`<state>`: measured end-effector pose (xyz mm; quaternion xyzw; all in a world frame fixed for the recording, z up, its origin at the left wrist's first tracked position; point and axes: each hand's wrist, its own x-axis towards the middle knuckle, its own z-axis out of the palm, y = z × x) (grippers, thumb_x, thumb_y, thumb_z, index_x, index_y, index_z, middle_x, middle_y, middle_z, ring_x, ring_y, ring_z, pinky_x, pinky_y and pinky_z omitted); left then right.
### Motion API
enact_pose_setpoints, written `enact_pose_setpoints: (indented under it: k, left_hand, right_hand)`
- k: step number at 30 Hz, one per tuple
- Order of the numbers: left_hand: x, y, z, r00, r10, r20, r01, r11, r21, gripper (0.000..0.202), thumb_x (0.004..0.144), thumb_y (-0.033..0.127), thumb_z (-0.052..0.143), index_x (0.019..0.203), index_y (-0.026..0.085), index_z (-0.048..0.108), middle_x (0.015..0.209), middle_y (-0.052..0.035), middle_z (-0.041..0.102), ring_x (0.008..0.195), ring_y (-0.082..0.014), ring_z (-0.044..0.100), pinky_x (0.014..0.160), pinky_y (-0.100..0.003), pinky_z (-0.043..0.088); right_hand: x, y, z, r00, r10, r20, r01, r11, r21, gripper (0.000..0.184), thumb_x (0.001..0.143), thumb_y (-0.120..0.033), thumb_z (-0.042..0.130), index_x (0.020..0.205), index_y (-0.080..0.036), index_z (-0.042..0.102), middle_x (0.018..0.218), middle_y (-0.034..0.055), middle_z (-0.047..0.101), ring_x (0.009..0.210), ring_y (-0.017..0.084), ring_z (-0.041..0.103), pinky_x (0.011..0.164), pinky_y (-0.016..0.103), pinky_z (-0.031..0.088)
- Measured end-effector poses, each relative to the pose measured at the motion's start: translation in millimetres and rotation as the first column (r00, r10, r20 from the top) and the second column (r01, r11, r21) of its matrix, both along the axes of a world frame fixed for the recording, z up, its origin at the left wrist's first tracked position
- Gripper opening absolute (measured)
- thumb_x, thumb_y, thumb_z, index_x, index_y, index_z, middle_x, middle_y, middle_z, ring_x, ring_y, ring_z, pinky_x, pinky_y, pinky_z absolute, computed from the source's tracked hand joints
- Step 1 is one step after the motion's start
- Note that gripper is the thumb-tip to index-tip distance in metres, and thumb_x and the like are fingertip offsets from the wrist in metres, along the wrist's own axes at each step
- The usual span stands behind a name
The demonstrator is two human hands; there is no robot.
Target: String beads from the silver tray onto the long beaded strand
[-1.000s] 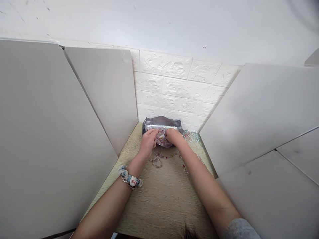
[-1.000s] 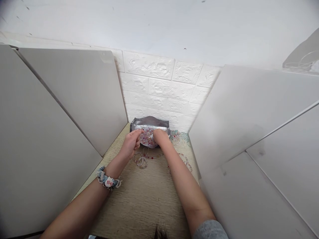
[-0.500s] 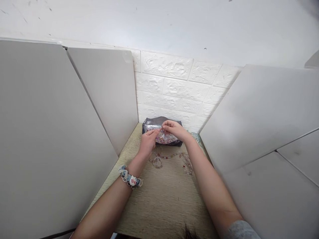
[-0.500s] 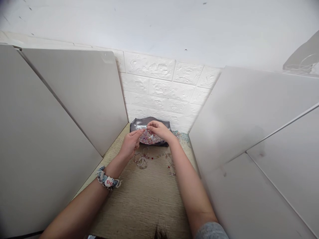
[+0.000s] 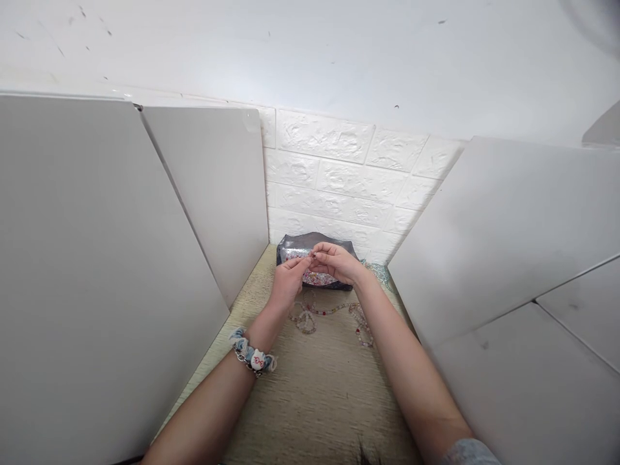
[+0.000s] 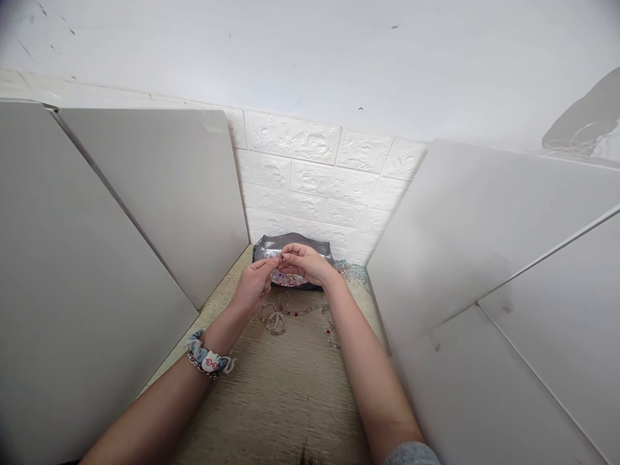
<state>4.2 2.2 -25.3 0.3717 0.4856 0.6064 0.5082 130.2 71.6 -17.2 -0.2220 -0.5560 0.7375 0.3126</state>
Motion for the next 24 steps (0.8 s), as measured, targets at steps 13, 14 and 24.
enact_pose_setpoints:
  k: [13,14,24]
  left_hand:
    - [-0.2,-1.3,2.4,1.0,-0.004,-0.029,0.004,1.0,0.009,0.024,0.064,0.037,0.06,0.065,0.013,0.058,0.035,0.0093,0.027,0.031,-0.0016,0.018,0.032,-0.017,0.011]
    - [-0.2,-1.5,2.6,1.0,-0.005,-0.029,0.005,1.0,0.008,0.024,0.064,0.036,0.06,0.065,0.013,0.058,0.035,0.0094,0.026,0.031,-0.0016,0.017,0.032,-0.017,0.011]
    - [-0.5,-1.9,3.9,1.0,-0.005,0.018,0.004,1.0,0.016,0.025,0.062,0.036,0.062,0.069,0.012,0.061,0.035,0.0096,0.026,0.032,-0.0016,0.018,0.032,-0.017,0.011]
  right_hand:
    - [-1.9,-0.7,-4.2,0.999,-0.016,-0.049,0.016,1.0,0.002,0.027,0.063,-0.028,0.068,0.078,-0.017,0.048,0.072,-0.0029,0.055,0.065,0.006,0.056,0.067,0.022,0.048]
    - [-2.3,-0.7,-4.7,0.998,-0.013,-0.055,0.013,1.0,0.005,0.027,0.063,-0.028,0.067,0.077,-0.017,0.048,0.072,-0.0029,0.055,0.066,0.006,0.056,0.067,0.022,0.048]
    - [-7.6,-1.3,-10.0,0.994,-0.048,-0.096,0.046,0.999,-0.027,0.029,0.061,-0.028,0.069,0.077,-0.018,0.048,0.078,-0.0024,0.053,0.072,0.007,0.054,0.073,0.023,0.047]
